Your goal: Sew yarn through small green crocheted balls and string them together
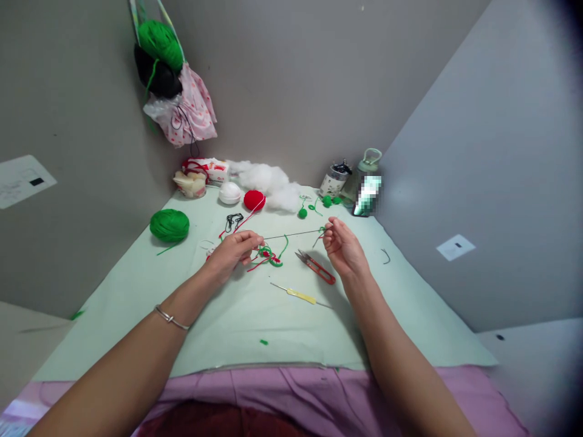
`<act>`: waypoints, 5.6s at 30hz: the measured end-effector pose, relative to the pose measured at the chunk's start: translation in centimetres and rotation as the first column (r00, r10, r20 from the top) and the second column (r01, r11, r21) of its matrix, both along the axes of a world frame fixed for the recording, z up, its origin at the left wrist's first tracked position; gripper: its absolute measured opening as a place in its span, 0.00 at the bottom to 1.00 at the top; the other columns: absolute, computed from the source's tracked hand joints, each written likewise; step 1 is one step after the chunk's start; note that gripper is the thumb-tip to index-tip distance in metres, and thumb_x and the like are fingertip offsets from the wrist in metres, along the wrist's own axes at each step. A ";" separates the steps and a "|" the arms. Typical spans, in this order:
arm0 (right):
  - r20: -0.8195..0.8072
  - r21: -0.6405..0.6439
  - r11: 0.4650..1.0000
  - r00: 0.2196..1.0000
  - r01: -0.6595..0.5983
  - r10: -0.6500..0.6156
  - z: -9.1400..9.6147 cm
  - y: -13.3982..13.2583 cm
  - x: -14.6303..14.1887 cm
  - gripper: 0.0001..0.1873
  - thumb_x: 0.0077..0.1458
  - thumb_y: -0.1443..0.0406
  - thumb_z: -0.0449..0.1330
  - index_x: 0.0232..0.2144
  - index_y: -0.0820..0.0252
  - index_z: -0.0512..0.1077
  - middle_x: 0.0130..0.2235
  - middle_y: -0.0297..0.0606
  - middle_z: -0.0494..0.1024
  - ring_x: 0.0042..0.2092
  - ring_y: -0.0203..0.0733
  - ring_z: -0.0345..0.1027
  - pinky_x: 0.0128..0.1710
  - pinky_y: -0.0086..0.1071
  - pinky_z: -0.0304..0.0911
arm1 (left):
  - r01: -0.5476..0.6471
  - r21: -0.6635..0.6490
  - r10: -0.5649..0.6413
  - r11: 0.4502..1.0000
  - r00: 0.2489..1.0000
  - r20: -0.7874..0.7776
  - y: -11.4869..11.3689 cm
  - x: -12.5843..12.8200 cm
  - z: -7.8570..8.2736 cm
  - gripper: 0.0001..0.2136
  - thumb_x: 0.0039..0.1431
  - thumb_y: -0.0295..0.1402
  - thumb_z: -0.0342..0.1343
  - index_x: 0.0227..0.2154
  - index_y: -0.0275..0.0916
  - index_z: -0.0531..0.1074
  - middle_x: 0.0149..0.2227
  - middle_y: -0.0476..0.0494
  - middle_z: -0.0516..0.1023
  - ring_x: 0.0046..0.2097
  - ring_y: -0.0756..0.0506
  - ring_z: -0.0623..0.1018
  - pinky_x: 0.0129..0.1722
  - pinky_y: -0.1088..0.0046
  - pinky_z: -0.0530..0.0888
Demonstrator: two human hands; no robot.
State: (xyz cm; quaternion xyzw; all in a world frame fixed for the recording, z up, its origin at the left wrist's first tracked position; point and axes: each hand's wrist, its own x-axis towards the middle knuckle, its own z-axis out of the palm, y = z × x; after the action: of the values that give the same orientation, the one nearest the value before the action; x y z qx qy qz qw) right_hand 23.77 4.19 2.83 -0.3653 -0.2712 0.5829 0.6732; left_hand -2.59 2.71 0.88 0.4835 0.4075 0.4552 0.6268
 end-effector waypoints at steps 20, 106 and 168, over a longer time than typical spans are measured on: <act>0.034 -0.028 0.999 0.999 -0.019 0.020 -0.2 0.0 -0.1 0.12 0.46 0.66 0.74 0.33 0.64 0.77 0.27 0.29 0.75 0.21 0.22 0.63 0.19 0.14 0.62 | -0.534 -0.081 0.530 0.842 0.790 0.308 3.8 -6.1 0.9 0.14 0.66 0.42 0.55 0.36 0.36 0.77 0.44 0.40 0.79 0.43 0.48 0.78 0.43 0.72 0.77; 0.439 0.011 0.987 0.888 -0.160 0.139 0.9 -0.4 -1.1 0.12 0.50 0.59 0.71 0.29 0.61 0.74 0.31 0.33 0.81 0.17 0.21 0.44 0.15 0.20 0.44 | 0.189 -0.074 -0.159 0.979 0.940 0.302 -2.3 2.6 0.2 0.13 0.53 0.41 0.68 0.30 0.34 0.77 0.28 0.49 0.72 0.26 0.56 0.68 0.27 0.80 0.68; 0.993 0.122 0.984 -0.011 0.129 -0.122 -1.0 12.4 2.8 0.15 0.57 0.63 0.56 0.38 0.66 0.80 0.36 0.48 0.82 0.38 0.47 0.72 0.42 0.37 0.63 | 0.018 0.197 -0.006 0.980 0.998 -0.062 -2.1 2.5 -0.1 0.12 0.57 0.37 0.61 0.41 0.38 0.69 0.28 0.52 0.75 0.33 0.49 0.78 0.35 0.73 0.70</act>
State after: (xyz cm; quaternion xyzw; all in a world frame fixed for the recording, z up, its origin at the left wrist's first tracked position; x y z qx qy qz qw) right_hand 26.53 16.62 1.81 -0.6940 -0.6316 0.0928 0.3329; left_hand -0.12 0.65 0.78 0.5596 0.3765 0.4747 0.5655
